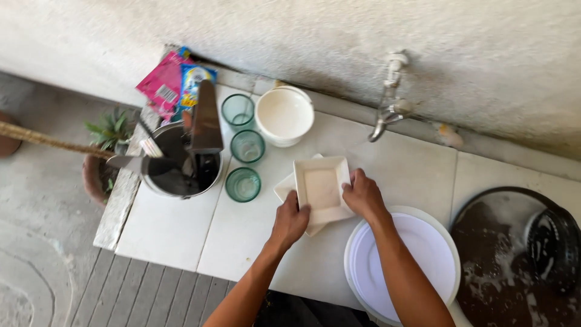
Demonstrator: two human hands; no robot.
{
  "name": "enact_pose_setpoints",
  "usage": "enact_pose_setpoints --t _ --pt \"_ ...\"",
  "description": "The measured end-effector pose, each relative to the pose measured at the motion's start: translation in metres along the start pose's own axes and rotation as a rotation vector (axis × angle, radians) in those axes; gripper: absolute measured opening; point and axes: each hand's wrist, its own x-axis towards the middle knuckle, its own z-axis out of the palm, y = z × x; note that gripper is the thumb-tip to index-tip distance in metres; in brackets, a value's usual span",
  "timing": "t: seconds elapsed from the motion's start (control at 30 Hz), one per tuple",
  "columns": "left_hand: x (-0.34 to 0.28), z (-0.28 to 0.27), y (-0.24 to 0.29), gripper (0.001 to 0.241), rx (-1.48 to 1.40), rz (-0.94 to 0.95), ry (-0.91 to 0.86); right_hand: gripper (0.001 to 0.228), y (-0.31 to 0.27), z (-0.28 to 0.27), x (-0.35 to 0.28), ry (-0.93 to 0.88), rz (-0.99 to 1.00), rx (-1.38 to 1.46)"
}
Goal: Washing and rinsing various dishes including plates, glasses, and bowls in a sink.
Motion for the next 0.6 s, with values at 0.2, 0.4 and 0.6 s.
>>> enact_pose_setpoints --t 0.2,0.4,0.6 --pt "0.072 0.044 0.072 0.044 -0.555 -0.027 -0.063 0.040 0.021 -0.021 0.045 0.326 -0.023 0.017" --pt "0.142 0.082 0.040 0.050 -0.505 0.101 0.044 0.083 0.011 -0.010 0.051 0.192 -0.595 -0.280" --pt "0.134 0.057 0.076 0.045 -0.577 -0.026 0.051 0.082 -0.011 -0.013 0.041 0.215 -0.710 -0.344"
